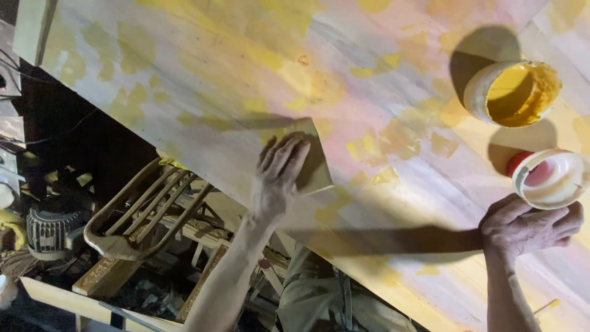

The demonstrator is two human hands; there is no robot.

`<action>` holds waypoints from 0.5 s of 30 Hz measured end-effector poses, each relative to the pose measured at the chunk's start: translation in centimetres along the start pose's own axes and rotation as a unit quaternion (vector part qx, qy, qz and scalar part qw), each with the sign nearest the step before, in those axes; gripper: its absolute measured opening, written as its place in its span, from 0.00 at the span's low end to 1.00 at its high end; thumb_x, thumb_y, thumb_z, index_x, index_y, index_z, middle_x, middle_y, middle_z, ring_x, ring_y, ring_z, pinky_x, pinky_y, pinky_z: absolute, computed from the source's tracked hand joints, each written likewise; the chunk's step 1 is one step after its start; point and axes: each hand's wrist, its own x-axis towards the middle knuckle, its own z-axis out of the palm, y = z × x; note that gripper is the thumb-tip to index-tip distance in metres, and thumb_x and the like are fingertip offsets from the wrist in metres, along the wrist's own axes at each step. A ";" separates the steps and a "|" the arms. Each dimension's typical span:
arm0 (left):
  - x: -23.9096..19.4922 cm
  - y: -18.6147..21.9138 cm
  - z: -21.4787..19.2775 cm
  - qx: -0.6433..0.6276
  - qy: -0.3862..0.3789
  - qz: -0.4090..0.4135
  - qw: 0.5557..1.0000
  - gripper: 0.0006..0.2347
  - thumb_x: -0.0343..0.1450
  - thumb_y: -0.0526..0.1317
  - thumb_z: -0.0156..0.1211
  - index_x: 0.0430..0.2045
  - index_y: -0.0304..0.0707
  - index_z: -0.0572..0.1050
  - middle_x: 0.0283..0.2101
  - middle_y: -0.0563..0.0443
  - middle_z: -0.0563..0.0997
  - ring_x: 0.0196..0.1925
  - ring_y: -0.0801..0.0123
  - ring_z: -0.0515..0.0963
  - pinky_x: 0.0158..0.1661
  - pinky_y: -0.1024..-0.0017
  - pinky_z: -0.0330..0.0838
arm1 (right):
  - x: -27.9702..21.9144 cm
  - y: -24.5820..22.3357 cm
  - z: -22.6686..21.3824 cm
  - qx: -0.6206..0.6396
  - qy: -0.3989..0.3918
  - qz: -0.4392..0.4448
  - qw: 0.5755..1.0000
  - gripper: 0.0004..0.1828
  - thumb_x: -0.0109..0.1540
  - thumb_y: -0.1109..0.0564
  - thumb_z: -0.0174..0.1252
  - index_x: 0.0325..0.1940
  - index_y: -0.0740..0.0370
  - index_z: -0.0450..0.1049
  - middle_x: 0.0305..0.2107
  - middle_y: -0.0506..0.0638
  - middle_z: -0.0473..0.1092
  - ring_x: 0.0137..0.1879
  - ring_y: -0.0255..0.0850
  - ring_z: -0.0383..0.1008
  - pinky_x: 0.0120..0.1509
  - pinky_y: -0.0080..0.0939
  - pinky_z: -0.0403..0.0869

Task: Applying yellow paint to a large wooden board using a small hand-held scraper.

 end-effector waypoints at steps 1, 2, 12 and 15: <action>0.0 -0.5 -0.1 0.005 0.003 0.013 1.000 0.28 0.71 0.34 0.68 0.66 0.40 0.65 0.65 0.45 0.72 0.67 0.55 0.76 0.70 0.47 0.70 | 0.1 -0.3 -0.4 0.010 -0.004 0.003 1.000 0.21 0.66 0.58 0.54 0.56 0.80 0.68 0.50 0.68 0.65 0.50 0.65 0.64 0.47 0.61 0.62; -0.2 -1.1 -0.3 0.013 0.007 0.023 1.000 0.37 0.69 0.47 0.78 0.69 0.43 0.60 0.64 0.45 0.72 0.64 0.55 0.80 0.69 0.44 0.73 | 0.3 -0.8 -0.5 0.025 -0.008 0.003 1.000 0.19 0.65 0.60 0.56 0.55 0.80 0.67 0.49 0.68 0.65 0.50 0.66 0.64 0.47 0.61 0.61; -2.0 9.3 -3.8 -0.303 -0.078 -0.147 0.938 0.27 0.72 0.24 0.45 0.67 0.51 0.65 0.64 0.35 0.74 0.52 0.60 0.81 0.33 0.82 0.83 | -1.6 3.8 2.2 0.010 -0.008 -0.020 1.000 0.18 0.74 0.53 0.53 0.52 0.77 0.69 0.43 0.72 0.66 0.45 0.72 0.66 0.42 0.66 0.65; -5.2 8.4 -4.5 -0.266 -0.023 -0.133 0.954 0.32 0.60 0.17 0.58 0.61 0.41 0.72 0.60 0.50 0.81 0.60 0.61 0.78 0.59 0.66 0.78 | -3.3 8.2 5.7 -0.104 -0.041 -0.043 0.993 0.16 0.65 0.54 0.61 0.46 0.68 0.66 0.39 0.66 0.66 0.43 0.64 0.66 0.48 0.57 0.64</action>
